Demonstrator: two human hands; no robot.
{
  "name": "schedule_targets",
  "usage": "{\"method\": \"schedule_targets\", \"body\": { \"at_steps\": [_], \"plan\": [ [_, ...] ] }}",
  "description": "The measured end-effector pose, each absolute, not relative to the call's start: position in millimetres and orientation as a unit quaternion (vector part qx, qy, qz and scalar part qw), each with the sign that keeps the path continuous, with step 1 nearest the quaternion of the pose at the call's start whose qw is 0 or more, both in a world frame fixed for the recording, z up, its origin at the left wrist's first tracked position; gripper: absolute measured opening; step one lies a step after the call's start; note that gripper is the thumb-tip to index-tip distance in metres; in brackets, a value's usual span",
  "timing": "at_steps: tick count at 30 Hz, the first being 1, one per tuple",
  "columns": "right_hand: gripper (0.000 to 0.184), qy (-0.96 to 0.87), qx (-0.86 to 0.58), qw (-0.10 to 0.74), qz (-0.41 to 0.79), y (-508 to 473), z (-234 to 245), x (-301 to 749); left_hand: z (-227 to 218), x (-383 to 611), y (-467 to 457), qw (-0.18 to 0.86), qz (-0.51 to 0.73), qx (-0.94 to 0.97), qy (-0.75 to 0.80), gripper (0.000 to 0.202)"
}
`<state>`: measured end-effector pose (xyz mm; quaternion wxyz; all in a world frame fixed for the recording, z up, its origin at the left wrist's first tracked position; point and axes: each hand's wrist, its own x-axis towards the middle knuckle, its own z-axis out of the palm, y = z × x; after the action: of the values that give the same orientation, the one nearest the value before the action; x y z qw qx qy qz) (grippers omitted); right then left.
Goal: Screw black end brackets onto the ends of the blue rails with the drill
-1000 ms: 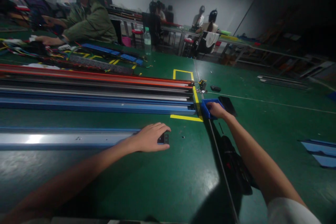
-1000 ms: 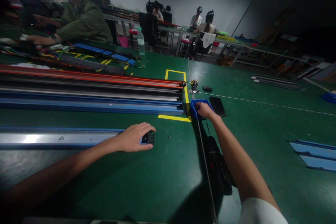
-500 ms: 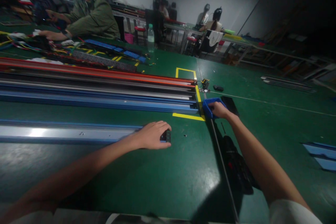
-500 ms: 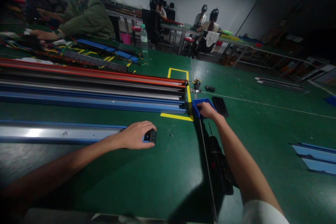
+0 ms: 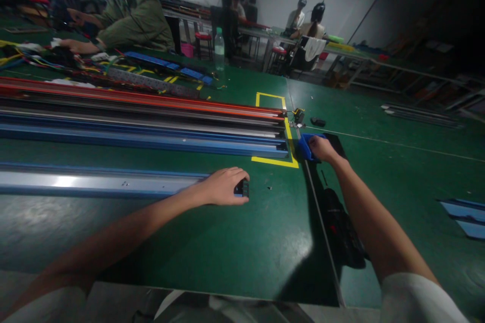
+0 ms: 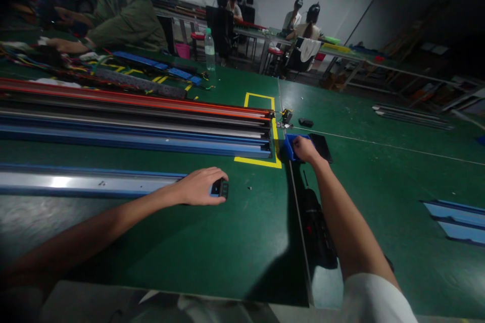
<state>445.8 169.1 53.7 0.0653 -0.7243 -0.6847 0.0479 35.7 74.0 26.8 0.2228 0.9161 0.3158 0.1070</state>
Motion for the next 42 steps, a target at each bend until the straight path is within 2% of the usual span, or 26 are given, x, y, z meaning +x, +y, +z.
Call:
{"method": "schedule_targets", "body": {
  "at_steps": [4, 8, 14, 18, 22, 28, 31, 34, 36, 38, 40, 42],
  "plan": [
    [0.020, -0.648, -0.754, 0.107, 0.031, 154, 82, 435, 23, 36, 75, 0.225, 0.109, 0.916, 0.314, 0.052],
    [0.025, -0.657, -0.734, 0.170, 0.025, 113, 100, 400, 22, 35, 76, 0.228, 0.115, 0.915, 0.311, 0.051],
    [0.009, -0.763, -0.604, 0.150, 0.176, 32, 59, 298, 21, 35, 75, 0.223, 0.122, 0.915, 0.314, 0.049],
    [0.008, -0.778, -0.577, 0.133, 0.210, 9, 27, 259, 20, 36, 75, 0.220, 0.124, 0.916, 0.313, 0.048],
    [0.013, -0.776, -0.572, 0.148, 0.221, 6, 18, 260, 21, 34, 74, 0.219, 0.124, 0.916, 0.313, 0.050],
    [0.020, -0.758, -0.576, 0.212, 0.223, -17, 42, 292, 26, 26, 73, 0.222, 0.112, 0.916, 0.315, 0.050],
    [0.023, -0.744, -0.604, 0.244, 0.150, -45, 64, 338, 31, 24, 74, 0.220, 0.088, 0.919, 0.315, 0.055],
    [0.033, -0.710, -0.679, 0.186, 0.016, -83, 71, 412, 36, 22, 74, 0.205, 0.058, 0.926, 0.313, 0.059],
    [0.044, -0.697, -0.709, 0.093, -0.049, -111, 63, 464, 40, 21, 74, 0.186, 0.034, 0.932, 0.308, 0.064],
    [0.057, -0.708, -0.705, 0.021, -0.028, -137, 48, 504, 45, 23, 75, 0.159, 0.018, 0.941, 0.299, 0.074],
    [0.062, -0.723, -0.691, 0.010, 0.003, -157, 33, 524, 50, 28, 75, 0.118, 0.025, 0.950, 0.290, 0.082],
    [0.062, -0.730, -0.683, -0.011, -0.009, -165, 24, 525, 55, 40, 73, 0.072, 0.045, 0.958, 0.275, 0.074]
  ]
}}
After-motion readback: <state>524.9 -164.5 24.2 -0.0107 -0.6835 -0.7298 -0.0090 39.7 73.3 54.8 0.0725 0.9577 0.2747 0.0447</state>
